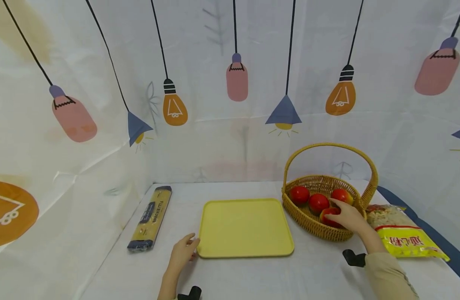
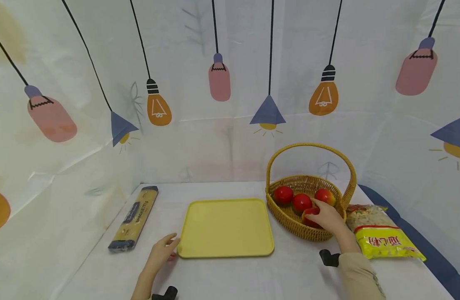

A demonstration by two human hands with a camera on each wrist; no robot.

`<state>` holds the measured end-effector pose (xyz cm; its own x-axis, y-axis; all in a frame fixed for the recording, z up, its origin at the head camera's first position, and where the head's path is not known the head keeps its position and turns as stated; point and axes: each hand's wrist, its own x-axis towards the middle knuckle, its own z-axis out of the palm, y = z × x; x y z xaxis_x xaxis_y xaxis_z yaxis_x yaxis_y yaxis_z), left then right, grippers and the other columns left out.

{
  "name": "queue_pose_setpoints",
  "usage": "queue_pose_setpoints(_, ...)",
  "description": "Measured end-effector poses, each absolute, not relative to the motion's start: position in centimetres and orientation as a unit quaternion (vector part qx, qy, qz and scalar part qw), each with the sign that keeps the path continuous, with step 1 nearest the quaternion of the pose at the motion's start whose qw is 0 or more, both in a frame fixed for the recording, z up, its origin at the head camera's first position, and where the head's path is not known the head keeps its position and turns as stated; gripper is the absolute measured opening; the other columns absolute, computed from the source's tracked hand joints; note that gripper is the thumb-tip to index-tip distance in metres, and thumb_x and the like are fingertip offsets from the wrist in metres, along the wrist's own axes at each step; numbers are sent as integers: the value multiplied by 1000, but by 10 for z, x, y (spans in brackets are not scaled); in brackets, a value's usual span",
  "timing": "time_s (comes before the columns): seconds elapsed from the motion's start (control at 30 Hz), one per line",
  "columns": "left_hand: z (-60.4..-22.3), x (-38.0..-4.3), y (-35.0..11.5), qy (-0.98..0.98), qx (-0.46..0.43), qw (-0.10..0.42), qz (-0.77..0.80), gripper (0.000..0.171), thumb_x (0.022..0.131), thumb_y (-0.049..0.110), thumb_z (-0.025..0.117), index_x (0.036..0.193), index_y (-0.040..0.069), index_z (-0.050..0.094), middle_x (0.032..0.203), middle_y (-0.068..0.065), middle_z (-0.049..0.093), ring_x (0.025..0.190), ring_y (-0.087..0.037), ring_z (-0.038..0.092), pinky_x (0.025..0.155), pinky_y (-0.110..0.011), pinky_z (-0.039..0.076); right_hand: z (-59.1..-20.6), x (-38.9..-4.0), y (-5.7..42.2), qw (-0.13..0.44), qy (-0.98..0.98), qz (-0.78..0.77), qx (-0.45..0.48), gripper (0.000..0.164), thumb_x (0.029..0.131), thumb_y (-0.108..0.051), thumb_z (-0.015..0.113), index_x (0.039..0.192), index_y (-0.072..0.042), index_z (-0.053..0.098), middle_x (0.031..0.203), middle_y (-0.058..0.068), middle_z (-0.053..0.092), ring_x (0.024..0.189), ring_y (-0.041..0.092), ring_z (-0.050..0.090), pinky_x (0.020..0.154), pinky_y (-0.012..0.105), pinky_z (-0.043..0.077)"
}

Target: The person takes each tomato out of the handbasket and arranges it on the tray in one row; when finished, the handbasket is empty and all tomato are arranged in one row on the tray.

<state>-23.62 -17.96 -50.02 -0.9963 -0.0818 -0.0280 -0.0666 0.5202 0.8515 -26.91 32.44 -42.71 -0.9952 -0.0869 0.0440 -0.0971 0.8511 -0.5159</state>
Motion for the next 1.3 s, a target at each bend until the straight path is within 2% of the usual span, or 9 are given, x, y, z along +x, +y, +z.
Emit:
queue_pose_setpoints(0.27,-507,-237,-181,-840,29,3,-542,45,85,13,62,121,-13,51,105,-28,58,61,-16,61,53,-29,55,-428,-275,331,-30,-963,262,59,76,79,-33,70,128,16,38,122,39,43,108,53,43,85,62,41)
queue_pose_setpoints(0.43,-508,-235,-181,-830,32,1,-556,46,85,12,62,120,-14,50,106,-28,57,65,-16,61,56,-29,55,-430,-279,332,-36,-966,252,54,77,77,-33,72,126,17,40,120,40,44,106,53,44,85,63,41)
queue_pose_setpoints(0.6,-508,-232,-182,-828,33,2,-560,44,85,13,63,119,-13,52,106,-27,58,67,-15,61,57,-28,55,-432,-280,332,-29,-966,251,56,71,76,-31,73,121,16,45,116,37,48,102,50,48,83,60,44)
queue_pose_setpoints(1.03,-512,-234,-182,-820,36,4,-571,42,86,14,61,119,-12,53,108,-28,58,68,-17,62,59,-28,56,-435,-275,334,20,-960,271,66,62,79,-34,71,122,5,49,117,35,49,102,49,48,80,60,46)
queue_pose_setpoints(1.17,-512,-233,-182,-818,42,-2,-573,42,86,14,61,119,-12,53,108,-27,58,68,-16,62,60,-29,56,-428,-272,332,25,-952,302,47,67,81,-41,67,127,3,44,124,36,43,108,52,43,84,65,41)
queue_pose_setpoints(1.3,-511,-232,-183,-818,39,-3,-573,42,84,11,62,119,-12,53,107,-26,59,68,-17,63,60,-29,56,-418,-269,327,-3,-929,371,9,75,85,-48,59,138,-2,31,134,36,31,115,52,34,88,67,36)
